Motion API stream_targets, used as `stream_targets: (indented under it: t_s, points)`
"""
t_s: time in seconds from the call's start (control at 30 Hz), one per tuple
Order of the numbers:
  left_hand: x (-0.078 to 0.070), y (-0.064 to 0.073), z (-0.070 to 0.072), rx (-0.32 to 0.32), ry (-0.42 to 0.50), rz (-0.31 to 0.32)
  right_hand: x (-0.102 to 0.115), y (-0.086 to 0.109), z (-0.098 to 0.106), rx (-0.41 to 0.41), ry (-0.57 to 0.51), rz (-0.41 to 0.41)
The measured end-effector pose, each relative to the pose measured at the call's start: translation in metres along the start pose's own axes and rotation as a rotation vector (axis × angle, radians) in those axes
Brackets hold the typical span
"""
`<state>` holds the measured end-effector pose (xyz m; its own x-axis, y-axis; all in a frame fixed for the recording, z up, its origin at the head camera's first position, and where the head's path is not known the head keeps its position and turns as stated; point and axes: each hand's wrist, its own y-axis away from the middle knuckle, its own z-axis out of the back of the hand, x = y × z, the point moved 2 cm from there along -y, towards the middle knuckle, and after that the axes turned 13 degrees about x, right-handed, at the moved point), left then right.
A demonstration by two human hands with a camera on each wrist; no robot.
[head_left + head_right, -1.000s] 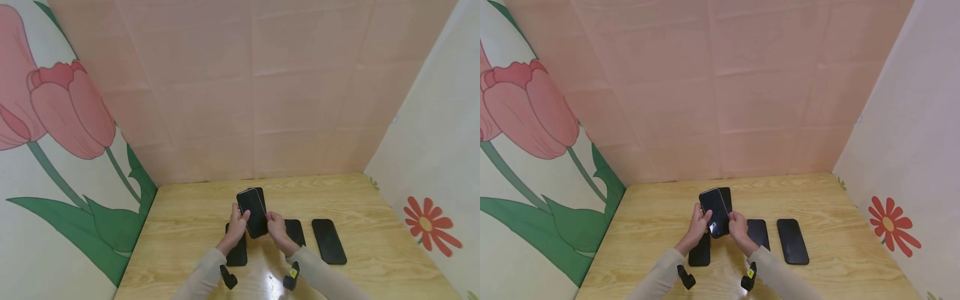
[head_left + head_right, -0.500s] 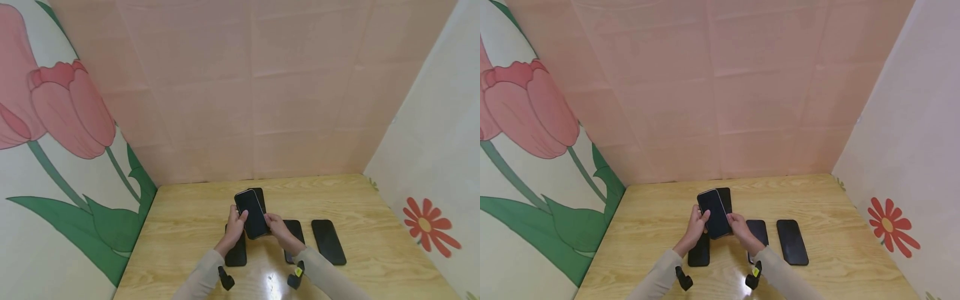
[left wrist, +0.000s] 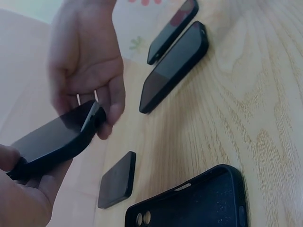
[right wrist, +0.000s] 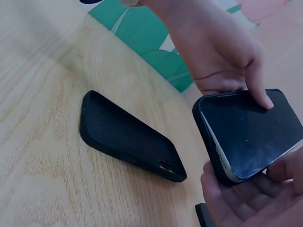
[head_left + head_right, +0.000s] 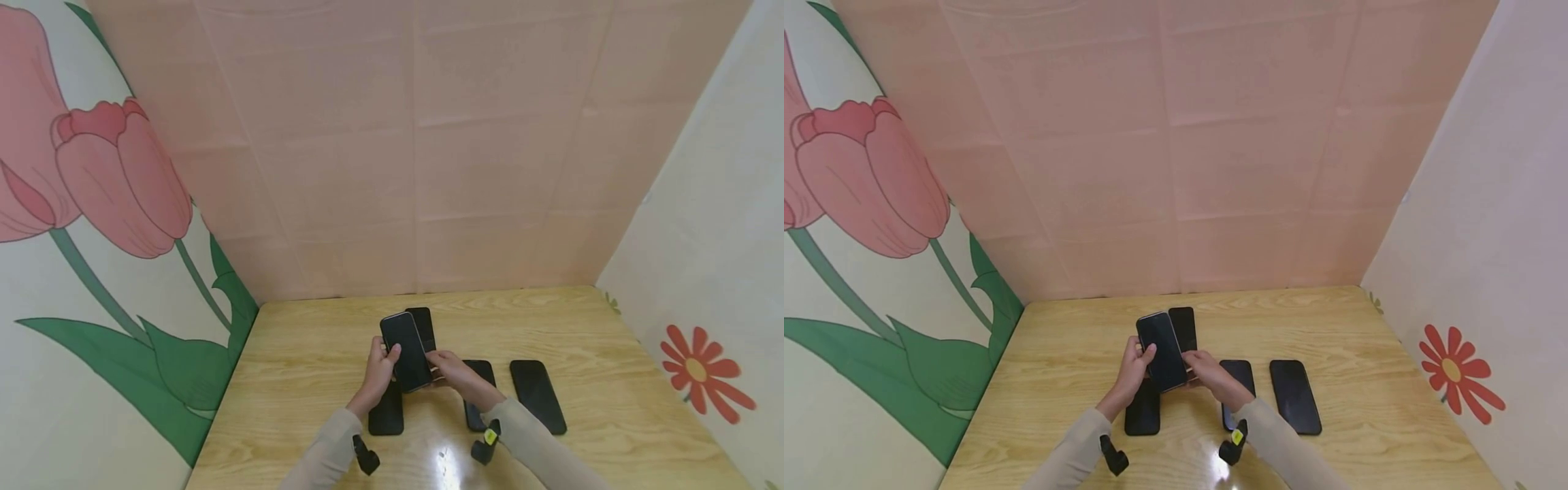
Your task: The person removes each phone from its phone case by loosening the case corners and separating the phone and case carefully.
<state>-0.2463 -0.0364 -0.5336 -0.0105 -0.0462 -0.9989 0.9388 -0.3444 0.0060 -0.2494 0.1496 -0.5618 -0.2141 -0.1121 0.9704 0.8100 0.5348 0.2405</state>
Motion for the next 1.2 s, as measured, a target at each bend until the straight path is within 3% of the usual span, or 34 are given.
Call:
stream_targets:
  t_s: [0.13, 0.2, 0.3, 0.4, 0.57, 0.9, 1.1, 1.2]
  points:
    - [-0.02, 0.009, -0.002, 0.033, -0.015, -0.003, 0.004, 0.001, -0.003, -0.137, 0.053, 0.011]
    - [-0.023, 0.01, -0.003, 0.042, -0.024, 0.008, 0.005, 0.0, -0.005, -0.229, 0.065, 0.033]
    - [-0.015, 0.007, -0.003, 0.051, -0.02, 0.016, 0.006, -0.002, -0.007, -0.351, 0.054, 0.079]
    - [0.002, 0.0, -0.002, 0.06, -0.004, 0.015, 0.007, -0.003, -0.009, -0.409, 0.05, 0.11]
    - [0.018, -0.006, -0.001, 0.058, -0.01, 0.008, 0.009, -0.003, -0.012, -0.423, 0.039, 0.114]
    - [0.021, -0.006, -0.003, 0.031, -0.041, 0.006, 0.011, 0.0, -0.014, -0.41, 0.084, 0.071]
    - [0.02, -0.004, -0.003, 0.033, -0.016, 0.008, 0.017, 0.004, -0.018, -0.387, 0.109, 0.09]
    - [0.018, -0.005, -0.005, 0.011, -0.051, 0.001, 0.019, 0.004, -0.019, -0.38, 0.12, 0.097]
